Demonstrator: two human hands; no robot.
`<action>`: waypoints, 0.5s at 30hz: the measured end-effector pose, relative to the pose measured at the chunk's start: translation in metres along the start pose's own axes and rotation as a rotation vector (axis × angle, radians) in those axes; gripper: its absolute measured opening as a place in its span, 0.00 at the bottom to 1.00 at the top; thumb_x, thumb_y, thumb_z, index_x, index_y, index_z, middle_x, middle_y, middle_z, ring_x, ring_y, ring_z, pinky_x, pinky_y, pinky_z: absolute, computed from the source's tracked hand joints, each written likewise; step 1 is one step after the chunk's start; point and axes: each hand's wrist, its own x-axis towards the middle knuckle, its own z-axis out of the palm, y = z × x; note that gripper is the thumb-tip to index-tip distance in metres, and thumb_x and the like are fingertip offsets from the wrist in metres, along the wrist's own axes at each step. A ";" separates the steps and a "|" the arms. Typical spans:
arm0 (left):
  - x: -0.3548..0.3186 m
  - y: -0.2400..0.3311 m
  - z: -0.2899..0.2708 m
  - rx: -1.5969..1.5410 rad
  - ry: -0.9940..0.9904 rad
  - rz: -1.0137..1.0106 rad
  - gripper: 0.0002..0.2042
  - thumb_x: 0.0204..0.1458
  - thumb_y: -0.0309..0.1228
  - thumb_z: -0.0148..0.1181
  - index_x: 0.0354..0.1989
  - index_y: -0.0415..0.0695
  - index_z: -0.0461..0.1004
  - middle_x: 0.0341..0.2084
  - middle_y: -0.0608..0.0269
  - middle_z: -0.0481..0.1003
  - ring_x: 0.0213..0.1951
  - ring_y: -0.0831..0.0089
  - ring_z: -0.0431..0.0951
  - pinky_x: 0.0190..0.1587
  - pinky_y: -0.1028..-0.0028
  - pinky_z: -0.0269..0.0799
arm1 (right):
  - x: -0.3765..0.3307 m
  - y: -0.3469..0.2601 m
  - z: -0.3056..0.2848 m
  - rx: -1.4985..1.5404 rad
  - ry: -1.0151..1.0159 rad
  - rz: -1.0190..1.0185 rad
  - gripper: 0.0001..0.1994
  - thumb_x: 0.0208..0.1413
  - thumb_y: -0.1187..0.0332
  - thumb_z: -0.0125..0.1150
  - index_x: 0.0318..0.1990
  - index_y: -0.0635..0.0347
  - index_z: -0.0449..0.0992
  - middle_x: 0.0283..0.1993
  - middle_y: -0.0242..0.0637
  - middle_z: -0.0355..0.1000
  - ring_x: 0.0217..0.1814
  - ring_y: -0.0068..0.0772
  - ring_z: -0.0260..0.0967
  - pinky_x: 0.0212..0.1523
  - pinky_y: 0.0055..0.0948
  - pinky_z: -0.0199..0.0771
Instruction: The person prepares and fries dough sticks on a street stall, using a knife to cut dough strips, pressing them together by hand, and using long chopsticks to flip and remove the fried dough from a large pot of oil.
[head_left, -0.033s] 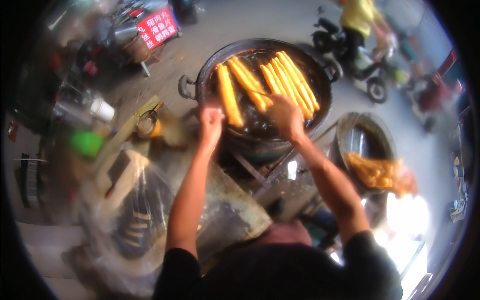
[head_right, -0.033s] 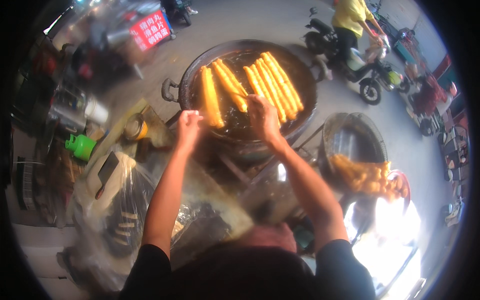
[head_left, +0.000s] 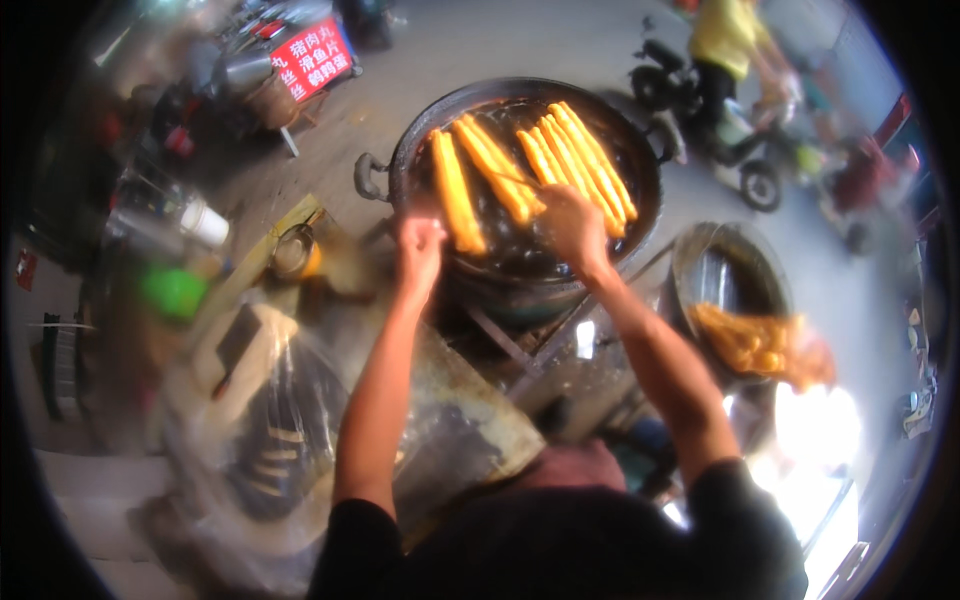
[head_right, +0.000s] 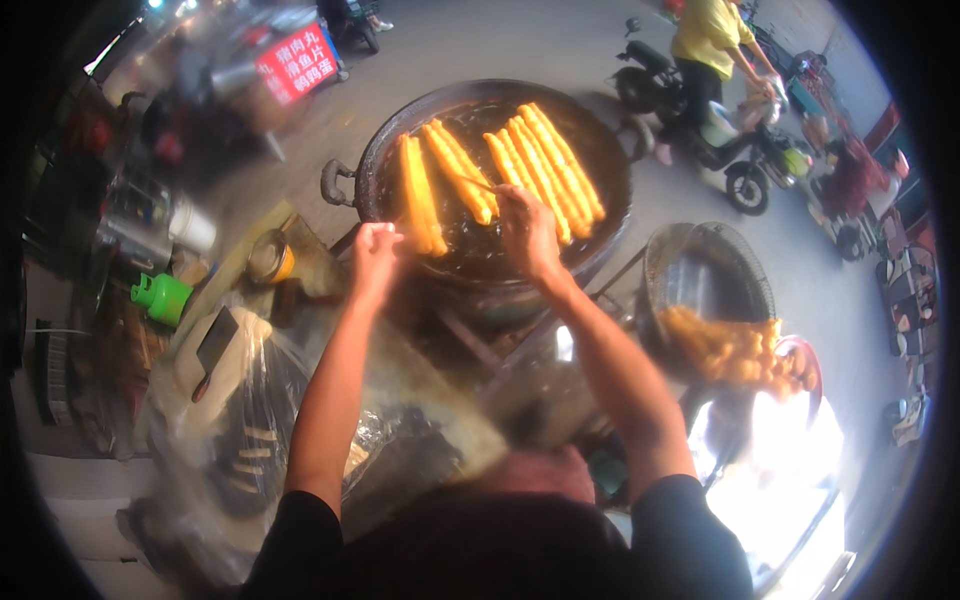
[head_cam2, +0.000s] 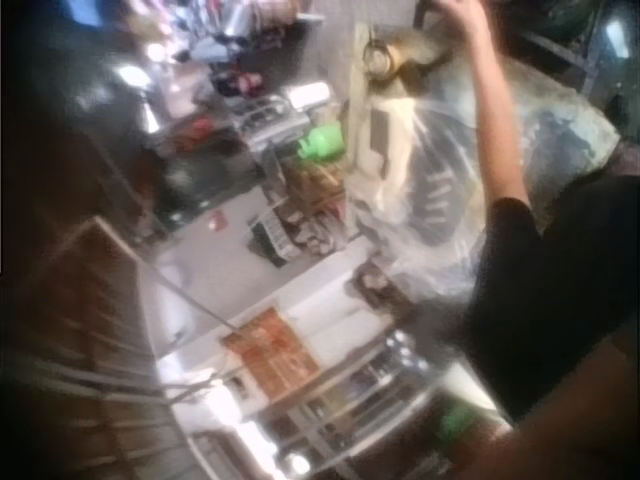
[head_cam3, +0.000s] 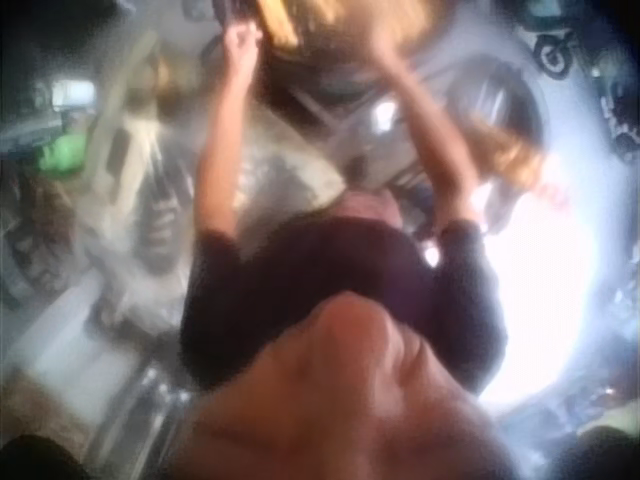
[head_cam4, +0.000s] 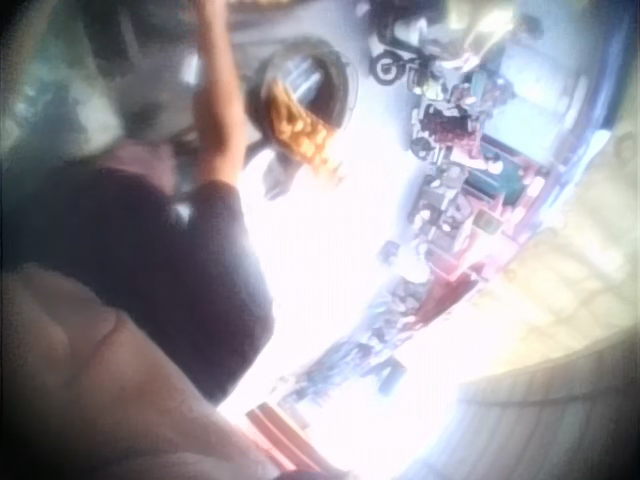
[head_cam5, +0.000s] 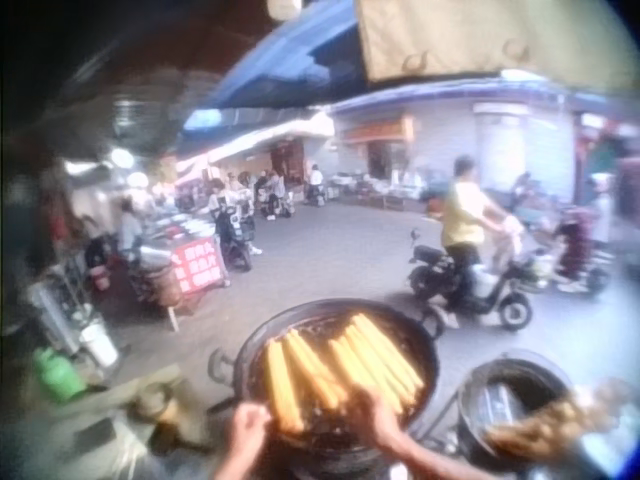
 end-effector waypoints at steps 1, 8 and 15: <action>-0.001 0.001 -0.001 0.011 0.013 -0.006 0.09 0.68 0.36 0.56 0.44 0.43 0.72 0.35 0.64 0.80 0.26 0.84 0.68 0.27 0.81 0.66 | 0.002 0.000 -0.005 -0.057 -0.008 0.063 0.08 0.66 0.73 0.60 0.48 0.67 0.80 0.40 0.45 0.81 0.41 0.38 0.80 0.41 0.32 0.77; -0.014 0.023 -0.008 -0.090 -0.047 -0.138 0.07 0.66 0.31 0.58 0.41 0.40 0.72 0.32 0.62 0.79 0.33 0.74 0.76 0.42 0.72 0.74 | -0.004 0.010 -0.023 -0.143 -0.028 0.061 0.11 0.68 0.68 0.61 0.52 0.64 0.81 0.45 0.44 0.82 0.47 0.32 0.80 0.48 0.30 0.79; -0.016 0.045 0.006 -0.007 -0.100 0.157 0.07 0.67 0.28 0.56 0.45 0.37 0.72 0.35 0.59 0.79 0.38 0.74 0.80 0.44 0.73 0.75 | 0.034 0.029 -0.103 0.226 0.313 0.102 0.10 0.67 0.65 0.63 0.48 0.61 0.81 0.44 0.34 0.79 0.48 0.25 0.75 0.52 0.29 0.76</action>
